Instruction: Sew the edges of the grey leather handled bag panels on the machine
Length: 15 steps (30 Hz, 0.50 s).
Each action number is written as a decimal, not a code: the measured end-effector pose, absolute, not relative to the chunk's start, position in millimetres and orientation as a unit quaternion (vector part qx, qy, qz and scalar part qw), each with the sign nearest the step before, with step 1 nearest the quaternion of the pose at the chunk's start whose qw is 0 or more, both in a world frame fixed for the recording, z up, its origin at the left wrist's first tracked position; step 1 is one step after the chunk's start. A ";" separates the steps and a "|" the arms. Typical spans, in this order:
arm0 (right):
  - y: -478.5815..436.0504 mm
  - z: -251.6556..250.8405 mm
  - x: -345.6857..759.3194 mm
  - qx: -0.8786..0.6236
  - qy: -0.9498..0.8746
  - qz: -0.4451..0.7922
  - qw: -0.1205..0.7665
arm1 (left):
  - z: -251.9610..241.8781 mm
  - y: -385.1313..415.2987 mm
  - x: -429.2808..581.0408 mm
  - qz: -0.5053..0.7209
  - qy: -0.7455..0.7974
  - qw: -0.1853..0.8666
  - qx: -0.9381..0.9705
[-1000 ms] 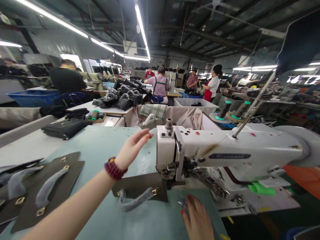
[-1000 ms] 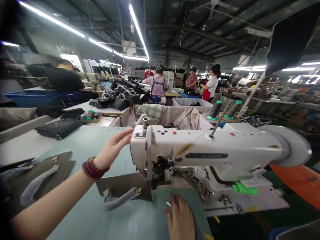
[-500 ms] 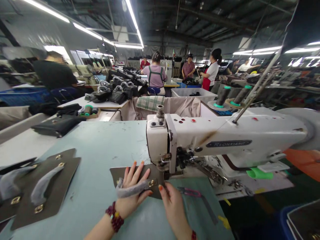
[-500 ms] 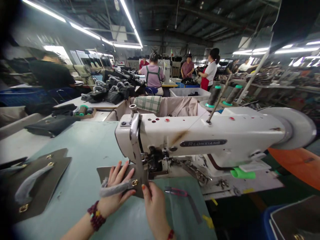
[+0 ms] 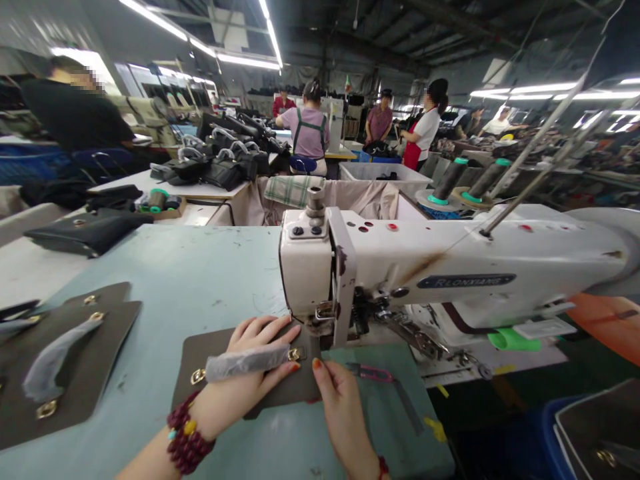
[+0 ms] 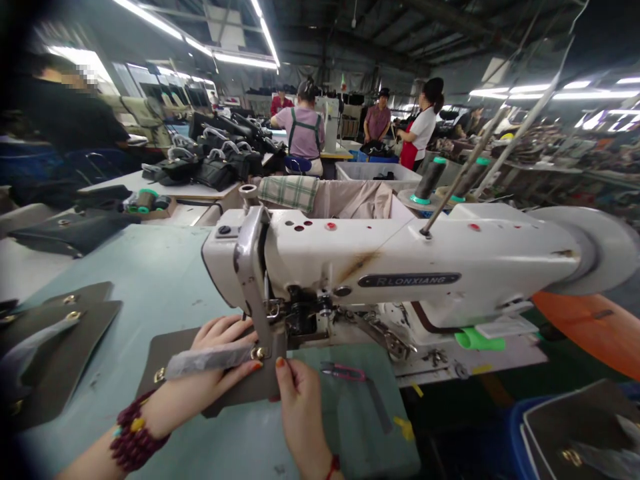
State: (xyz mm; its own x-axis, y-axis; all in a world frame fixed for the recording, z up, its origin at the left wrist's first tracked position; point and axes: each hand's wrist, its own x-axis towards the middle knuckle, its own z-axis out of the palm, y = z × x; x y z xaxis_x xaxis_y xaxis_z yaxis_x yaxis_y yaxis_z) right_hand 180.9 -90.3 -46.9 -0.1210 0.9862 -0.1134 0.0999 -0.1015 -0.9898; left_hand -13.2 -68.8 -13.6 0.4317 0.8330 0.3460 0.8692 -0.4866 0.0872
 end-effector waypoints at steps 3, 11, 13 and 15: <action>-83.2 -47.2 179.1 -0.520 -0.528 0.524 0.420 | -10.7 -64.6 -13.0 -0.171 -0.514 0.044 -0.839; -74.5 -44.3 173.8 -0.516 -0.510 0.538 0.429 | -13.9 -57.4 -9.8 -0.160 -0.543 0.016 -0.825; -78.0 -44.4 174.5 -0.506 -0.499 0.552 0.435 | -15.7 -55.0 -9.1 -0.174 -0.541 0.008 -0.822; -82.7 -46.2 177.1 -0.487 -0.490 0.577 0.437 | -15.9 -51.5 -9.3 -0.194 -0.529 -0.008 -0.826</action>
State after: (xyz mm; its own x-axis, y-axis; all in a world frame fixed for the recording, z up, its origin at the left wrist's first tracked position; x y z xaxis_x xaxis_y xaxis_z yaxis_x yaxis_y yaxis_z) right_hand 177.1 -82.7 -46.2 -0.1448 0.9804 -0.1336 -0.0269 -0.1388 -0.9899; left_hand -9.3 -51.5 -15.9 0.3647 0.8770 0.3128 0.8707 -0.4402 0.2191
